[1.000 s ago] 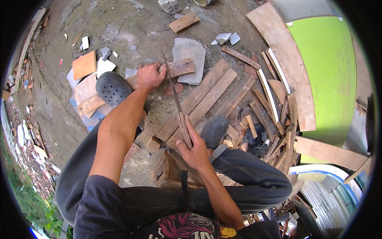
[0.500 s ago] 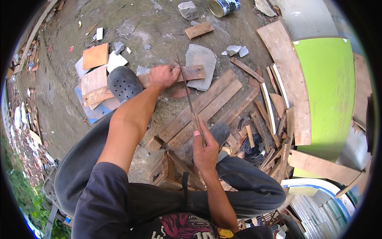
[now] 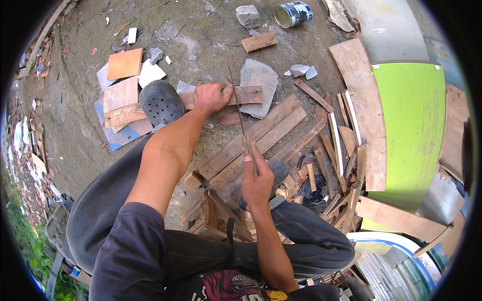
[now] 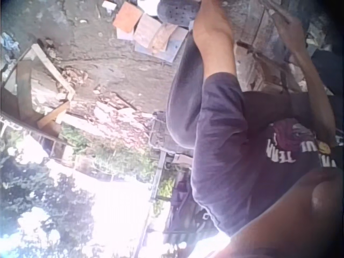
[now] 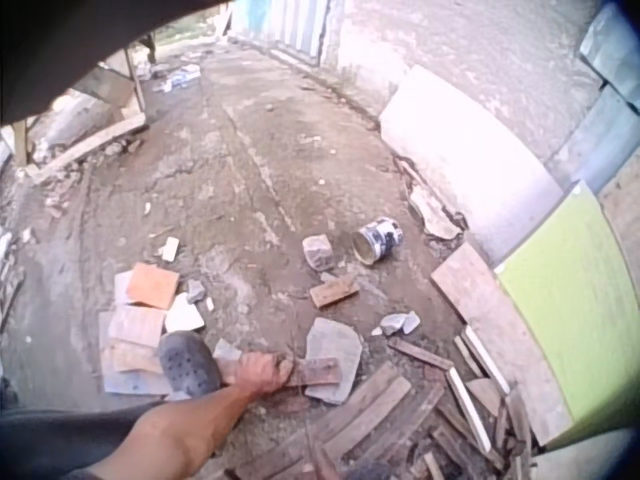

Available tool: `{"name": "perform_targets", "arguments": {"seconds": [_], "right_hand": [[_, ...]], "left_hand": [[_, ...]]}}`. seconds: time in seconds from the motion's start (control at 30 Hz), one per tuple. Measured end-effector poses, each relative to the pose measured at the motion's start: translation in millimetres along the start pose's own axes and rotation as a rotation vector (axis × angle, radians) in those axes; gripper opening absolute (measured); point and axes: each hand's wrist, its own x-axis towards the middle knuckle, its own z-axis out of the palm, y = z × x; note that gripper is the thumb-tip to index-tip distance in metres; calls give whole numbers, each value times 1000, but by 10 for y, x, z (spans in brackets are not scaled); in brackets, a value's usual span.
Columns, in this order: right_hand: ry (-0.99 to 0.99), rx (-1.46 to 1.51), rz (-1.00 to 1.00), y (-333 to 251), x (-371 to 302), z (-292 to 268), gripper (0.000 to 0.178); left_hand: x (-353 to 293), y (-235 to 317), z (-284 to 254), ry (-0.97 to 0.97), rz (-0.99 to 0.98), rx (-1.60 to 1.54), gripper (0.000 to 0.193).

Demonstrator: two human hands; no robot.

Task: The person sits cross-legged on the ground and uses a hand saw to cut a small wooden plank. They hold the plank with their left hand and saw with their right hand, then assemble the cut pieces into a small frame.

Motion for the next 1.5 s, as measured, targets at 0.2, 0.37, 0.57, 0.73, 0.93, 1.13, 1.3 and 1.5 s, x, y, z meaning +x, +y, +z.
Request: {"name": "perform_targets", "arguments": {"seconds": [0.2, 0.37, 0.57, 0.73, 0.93, 1.13, 1.3, 1.5], "right_hand": [[-48, -12, 113, -237, -100, -124, 43], [-49, -18, 148, -271, -255, -139, 44], [-41, -32, 64, -4, -26, 63, 44], [-35, 63, 147, -36, -52, 28, 43], [-25, 4, 87, 10, 183, 147, 43], [-55, 59, 174, 14, 218, 155, 43], [-17, 74, 77, 31, 288, 155, 44], [-11, 119, 65, 361, 147, 250, 43]], "left_hand": [[-5, -3, 38, 35, 30, -34, 47], [-9, -60, 55, 20, -7, 10, 49], [21, -51, 93, 19, -5, 30, 48], [5, -53, 101, 43, 20, 35, 47], [13, 1, 32, -14, -9, 57, 46], [2, -45, 60, 54, 29, 56, 47], [4, -43, 114, 86, 46, 0, 46], [-19, -32, 35, 35, 27, 30, 43]]}}
